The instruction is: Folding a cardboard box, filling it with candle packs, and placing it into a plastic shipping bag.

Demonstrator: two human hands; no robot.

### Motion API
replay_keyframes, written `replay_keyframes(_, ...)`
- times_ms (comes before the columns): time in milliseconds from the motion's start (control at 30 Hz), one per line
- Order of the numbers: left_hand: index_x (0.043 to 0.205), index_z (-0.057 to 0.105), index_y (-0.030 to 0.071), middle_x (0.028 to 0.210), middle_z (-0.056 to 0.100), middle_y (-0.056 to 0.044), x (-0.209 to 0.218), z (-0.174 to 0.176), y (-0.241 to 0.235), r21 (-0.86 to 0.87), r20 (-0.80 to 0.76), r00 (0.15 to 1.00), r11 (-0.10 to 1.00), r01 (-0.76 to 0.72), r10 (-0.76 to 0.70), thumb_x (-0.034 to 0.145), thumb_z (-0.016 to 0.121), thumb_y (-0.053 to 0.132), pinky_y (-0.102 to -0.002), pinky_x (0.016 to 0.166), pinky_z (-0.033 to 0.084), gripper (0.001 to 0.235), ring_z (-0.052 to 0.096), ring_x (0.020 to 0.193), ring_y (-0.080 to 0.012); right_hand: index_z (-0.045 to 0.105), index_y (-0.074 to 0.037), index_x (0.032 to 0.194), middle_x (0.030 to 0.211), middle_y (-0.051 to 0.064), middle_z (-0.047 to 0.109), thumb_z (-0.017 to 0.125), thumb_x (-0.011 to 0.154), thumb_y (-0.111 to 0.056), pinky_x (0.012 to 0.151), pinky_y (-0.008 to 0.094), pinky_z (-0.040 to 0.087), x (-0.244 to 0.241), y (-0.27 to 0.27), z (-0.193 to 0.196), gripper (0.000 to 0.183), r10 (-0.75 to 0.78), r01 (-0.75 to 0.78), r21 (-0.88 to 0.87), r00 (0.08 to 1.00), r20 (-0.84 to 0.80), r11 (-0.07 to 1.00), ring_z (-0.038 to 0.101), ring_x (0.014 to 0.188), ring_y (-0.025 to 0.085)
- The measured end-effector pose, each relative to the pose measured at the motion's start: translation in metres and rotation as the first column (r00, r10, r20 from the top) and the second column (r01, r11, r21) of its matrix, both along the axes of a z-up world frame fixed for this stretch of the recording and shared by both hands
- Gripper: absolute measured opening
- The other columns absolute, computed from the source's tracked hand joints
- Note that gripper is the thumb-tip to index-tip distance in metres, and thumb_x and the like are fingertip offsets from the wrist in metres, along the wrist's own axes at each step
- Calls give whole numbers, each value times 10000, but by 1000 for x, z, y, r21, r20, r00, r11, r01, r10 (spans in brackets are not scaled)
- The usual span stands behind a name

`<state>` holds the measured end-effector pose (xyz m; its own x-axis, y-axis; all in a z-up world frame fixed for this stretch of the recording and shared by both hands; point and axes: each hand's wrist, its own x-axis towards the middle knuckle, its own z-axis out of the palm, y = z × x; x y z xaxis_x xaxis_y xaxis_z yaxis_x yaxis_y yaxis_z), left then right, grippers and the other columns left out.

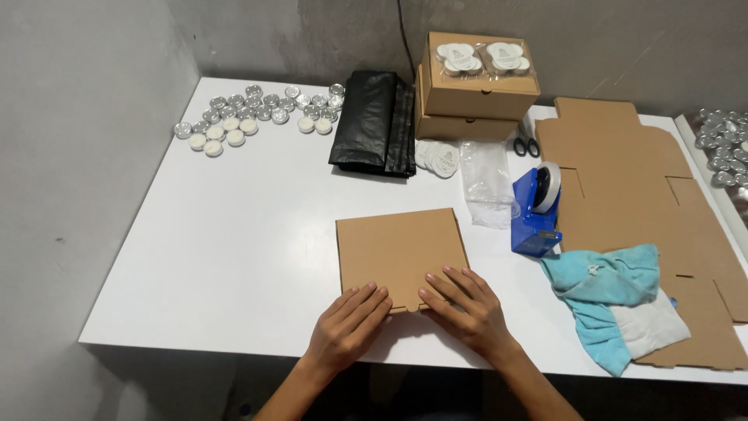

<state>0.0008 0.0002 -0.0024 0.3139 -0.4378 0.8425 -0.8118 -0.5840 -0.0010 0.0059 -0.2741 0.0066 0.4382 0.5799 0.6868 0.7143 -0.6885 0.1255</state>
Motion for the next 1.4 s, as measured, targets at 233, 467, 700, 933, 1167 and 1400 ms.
replay_keyframes(233,1197,711,16,1126,771,-119,42,24,31,-258,-186,960,932,-255,211,983,609,101,-398,887,535,252,739,1053,-307,707,-251,1250,1264,63,728,681,1008,-261,814,334,509,-29,7,5,243,-184,192,-51,974,129,980,706,1100,281)
replay_keyframes(467,1229,711,97,1152,748,-62,166,-22,30,-153,-383,838,868,-473,389,944,691,275,-425,798,509,337,680,986,-278,729,-283,1266,1206,27,739,755,895,-508,663,358,437,-86,6,-16,434,-544,566,-100,819,181,819,623,860,230)
replay_keyframes(700,1332,654,169,1390,630,-87,278,-52,-19,149,-281,830,877,-458,481,854,790,333,-474,1022,439,523,537,1305,-349,724,-302,1235,1162,16,711,669,806,-716,784,397,514,-95,17,-4,598,-659,658,32,752,14,752,638,973,245)
replay_keyframes(933,770,633,63,715,632,-95,277,-41,-4,-97,-231,932,946,-310,281,793,649,-47,-433,558,443,113,579,634,-327,748,-251,1178,1156,59,713,752,792,-556,898,447,558,-92,13,-13,492,-579,590,233,806,-121,773,671,1055,273)
replay_keyframes(1167,1106,586,93,909,659,-53,182,-5,59,-732,-606,720,591,-338,-338,1039,526,91,-245,647,426,90,521,743,-97,704,-225,1213,1147,7,691,748,862,-462,859,348,606,-87,50,-9,426,-325,335,281,942,-83,900,674,1056,212)
replay_keyframes(1400,1165,472,139,749,533,-48,79,10,113,-551,-735,413,119,-826,-537,980,562,122,-284,511,332,206,438,579,-117,650,-122,1330,1369,160,610,731,932,-344,1007,449,514,-51,105,-15,463,-22,77,151,941,-339,985,593,1220,351)
